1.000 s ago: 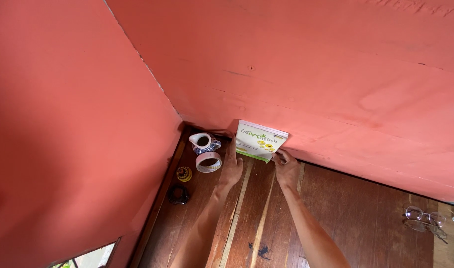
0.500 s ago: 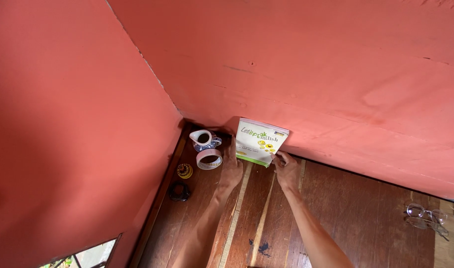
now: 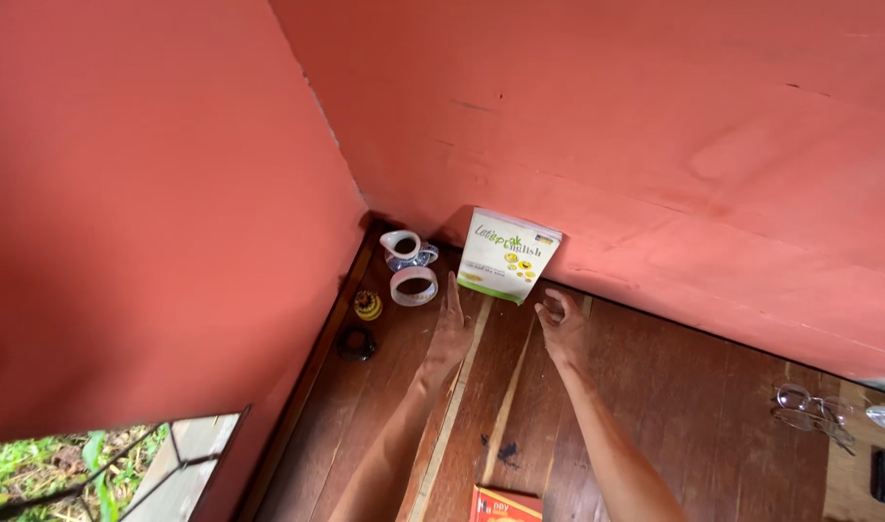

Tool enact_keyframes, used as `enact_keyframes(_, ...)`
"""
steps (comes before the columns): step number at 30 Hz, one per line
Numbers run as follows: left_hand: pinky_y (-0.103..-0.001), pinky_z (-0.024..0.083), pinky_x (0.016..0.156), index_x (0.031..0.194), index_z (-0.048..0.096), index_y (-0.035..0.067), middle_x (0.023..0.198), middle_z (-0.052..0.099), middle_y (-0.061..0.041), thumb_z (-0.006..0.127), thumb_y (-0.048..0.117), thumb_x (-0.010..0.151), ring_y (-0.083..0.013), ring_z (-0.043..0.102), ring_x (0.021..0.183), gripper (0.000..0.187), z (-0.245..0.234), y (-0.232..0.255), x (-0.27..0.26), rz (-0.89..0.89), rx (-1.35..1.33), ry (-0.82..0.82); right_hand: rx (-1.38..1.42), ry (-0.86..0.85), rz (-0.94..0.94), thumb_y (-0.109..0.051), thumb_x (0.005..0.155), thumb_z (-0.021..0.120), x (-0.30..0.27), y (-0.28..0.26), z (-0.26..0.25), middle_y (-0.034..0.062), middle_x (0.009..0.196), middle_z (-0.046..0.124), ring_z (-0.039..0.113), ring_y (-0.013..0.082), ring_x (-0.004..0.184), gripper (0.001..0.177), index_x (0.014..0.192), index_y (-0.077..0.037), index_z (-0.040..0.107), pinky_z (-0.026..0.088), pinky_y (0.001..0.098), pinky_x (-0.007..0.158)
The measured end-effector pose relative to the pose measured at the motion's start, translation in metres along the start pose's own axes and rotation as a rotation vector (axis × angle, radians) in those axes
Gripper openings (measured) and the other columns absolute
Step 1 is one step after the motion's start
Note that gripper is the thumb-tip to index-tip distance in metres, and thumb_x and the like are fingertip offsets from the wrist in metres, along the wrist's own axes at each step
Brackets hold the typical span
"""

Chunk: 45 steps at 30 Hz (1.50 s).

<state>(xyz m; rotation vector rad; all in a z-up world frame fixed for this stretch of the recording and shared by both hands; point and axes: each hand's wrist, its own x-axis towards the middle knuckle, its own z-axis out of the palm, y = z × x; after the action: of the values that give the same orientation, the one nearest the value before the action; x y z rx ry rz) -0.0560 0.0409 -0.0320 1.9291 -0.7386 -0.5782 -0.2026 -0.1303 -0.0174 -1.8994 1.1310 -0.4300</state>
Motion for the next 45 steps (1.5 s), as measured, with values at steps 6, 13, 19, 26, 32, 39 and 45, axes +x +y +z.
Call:
enact_keyframes(6, -0.044, 0.038, 0.119, 0.164, 0.01, 0.017, 0.164, 0.029, -0.02, 0.051, 0.005, 0.091, -0.0365, 0.034, 0.151, 0.084, 0.002, 0.013, -0.095, -0.129, -0.084, -0.018, -0.045, -0.129, 0.009, -0.029, 0.096, 0.068, -0.076, 0.003, -0.038, 0.0037, 0.108, 0.078, 0.074, 0.0166, 0.097, 0.035, 0.13, -0.017, 0.069, 0.06, 0.0336, 0.083)
enact_keyframes(13, -0.047, 0.041, 0.12, 0.154, 0.043, 0.009, 0.147, 0.057, -0.019, 0.064, 0.025, 0.095, -0.0428, 0.049, 0.14, 0.065, 0.055, -0.035, -0.221, -0.065, 0.242, 0.066, -0.041, -0.283, 0.004, -0.028, 0.093, 0.071, -0.198, 0.039, -0.083, 0.0042, 0.1, 0.079, 0.076, 0.0175, 0.092, 0.035, 0.126, -0.015, 0.071, 0.059, 0.0329, 0.083)
enact_keyframes(19, -0.051, 0.045, 0.105, 0.148, 0.036, 0.0, 0.14, 0.044, -0.039, 0.076, 0.033, 0.088, -0.0495, 0.047, 0.13, 0.08, 0.094, -0.039, -0.338, -0.261, 0.396, 0.095, -0.143, -0.403, -0.086, -0.027, 0.091, 0.075, -0.279, 0.147, -0.078, 0.0045, 0.101, 0.08, 0.074, 0.0174, 0.093, 0.039, 0.127, -0.013, 0.069, 0.056, 0.033, 0.083)
enact_keyframes(26, -0.053, 0.051, 0.098, 0.139, 0.047, 0.002, 0.133, 0.054, -0.03, 0.074, 0.029, 0.087, -0.0463, 0.056, 0.121, 0.065, 0.121, -0.006, -0.432, -0.382, 0.36, 0.238, 0.064, -0.578, 0.11, -0.023, 0.091, 0.069, -0.353, 0.209, -0.058, 0.0088, 0.11, 0.077, 0.075, 0.0196, 0.09, 0.05, 0.138, -0.009, 0.059, 0.058, 0.037, 0.075)
enact_keyframes(32, -0.051, 0.052, 0.098, 0.129, 0.053, -0.003, 0.126, 0.056, -0.036, 0.072, 0.024, 0.088, -0.0489, 0.058, 0.116, 0.053, 0.168, -0.065, -0.473, -0.31, 0.313, 0.266, -0.164, -0.461, -0.099, -0.023, 0.09, 0.074, -0.392, 0.206, -0.087, 0.0093, 0.112, 0.076, 0.072, 0.0207, 0.091, 0.052, 0.138, -0.01, 0.058, 0.056, 0.0342, 0.081)
enact_keyframes(39, -0.051, 0.049, 0.1, 0.13, 0.053, -0.004, 0.123, 0.056, -0.035, 0.076, 0.023, 0.084, -0.051, 0.056, 0.116, 0.058, 0.177, -0.015, -0.507, -0.37, 0.158, 0.271, -0.051, -0.452, -0.053, -0.014, 0.089, 0.072, -0.416, 0.246, -0.105, 0.009, 0.106, 0.076, 0.073, 0.021, 0.09, 0.045, 0.132, -0.013, 0.06, 0.057, 0.0349, 0.082)
enact_keyframes(45, -0.045, 0.056, 0.088, 0.116, 0.068, 0.003, 0.104, 0.077, -0.02, 0.078, 0.025, 0.084, -0.0354, 0.075, 0.099, 0.039, 0.179, -0.002, -0.513, -0.388, -0.143, 0.253, 0.075, -0.5, 0.087, -0.013, 0.091, 0.068, -0.445, 0.2, -0.152, 0.0062, 0.111, 0.073, 0.07, 0.018, 0.097, 0.042, 0.132, -0.019, 0.06, 0.058, 0.0359, 0.078)
